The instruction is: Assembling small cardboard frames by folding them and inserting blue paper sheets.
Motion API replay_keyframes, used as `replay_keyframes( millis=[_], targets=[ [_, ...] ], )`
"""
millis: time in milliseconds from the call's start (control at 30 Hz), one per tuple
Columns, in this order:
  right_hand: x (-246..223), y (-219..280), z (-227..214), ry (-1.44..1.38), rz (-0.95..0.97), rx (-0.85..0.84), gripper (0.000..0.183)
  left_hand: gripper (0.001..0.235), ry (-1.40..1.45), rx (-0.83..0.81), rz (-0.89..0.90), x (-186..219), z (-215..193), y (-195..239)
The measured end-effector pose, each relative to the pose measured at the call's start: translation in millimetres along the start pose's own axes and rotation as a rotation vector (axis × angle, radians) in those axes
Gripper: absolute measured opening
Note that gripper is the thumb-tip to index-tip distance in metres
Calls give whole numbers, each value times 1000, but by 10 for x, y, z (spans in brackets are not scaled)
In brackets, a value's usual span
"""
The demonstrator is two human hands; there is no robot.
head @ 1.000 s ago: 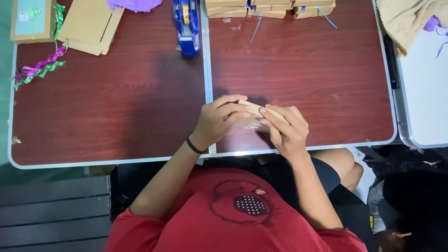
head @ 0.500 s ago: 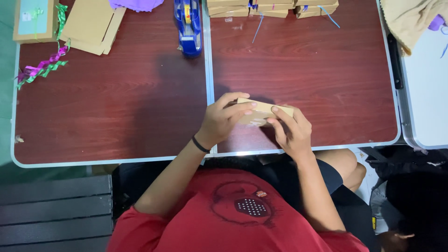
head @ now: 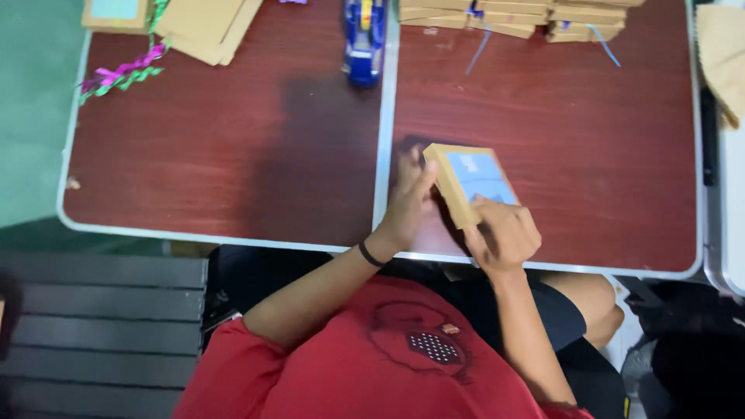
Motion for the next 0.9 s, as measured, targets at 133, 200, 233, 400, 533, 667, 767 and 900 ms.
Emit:
replay_keyframes(
  millis=[133, 200, 233, 400, 533, 667, 767, 900],
  targets=[
    [-162, -39, 239, -36, -67, -55, 12, 90, -34, 32, -179, -344, -233, -139],
    [-247, -190, 402, -147, 4, -202, 30, 75, -319, 74, -141, -233, -434, -146],
    [-227, -121, 406, -158, -3, -203, 30, 75, -316, 87, -137, -360, -562, -235],
    [122, -90, 557, 8, 126, -337, 51, 63, -744, 67, -93, -643, -934, -593],
    [253, -78, 722, 57, 281, -501, 55, 66, -796, 134, 59, -405, -902, -508],
    [491, 230, 960, 5, 465, -730, 60, 66, -1150, 295, 320, -192, -840, -398],
    [586, 352, 1021, 123, 492, -820, 65, 65, -1423, 383, 624, -116, -698, -364],
    [594, 344, 1100, 199, 512, -944, 65, 63, -1560, 266, 793, -126, -445, -319]
  ],
)
Point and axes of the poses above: each hand's wrist, its own y-axis away from the middle knuckle, its own z-axis out of the palm, x = y × z, the point moved 9 cm from there along -y, towards the middle knuckle, and after that the axes turned 6 degrees about -y, right-handed, at the moved point
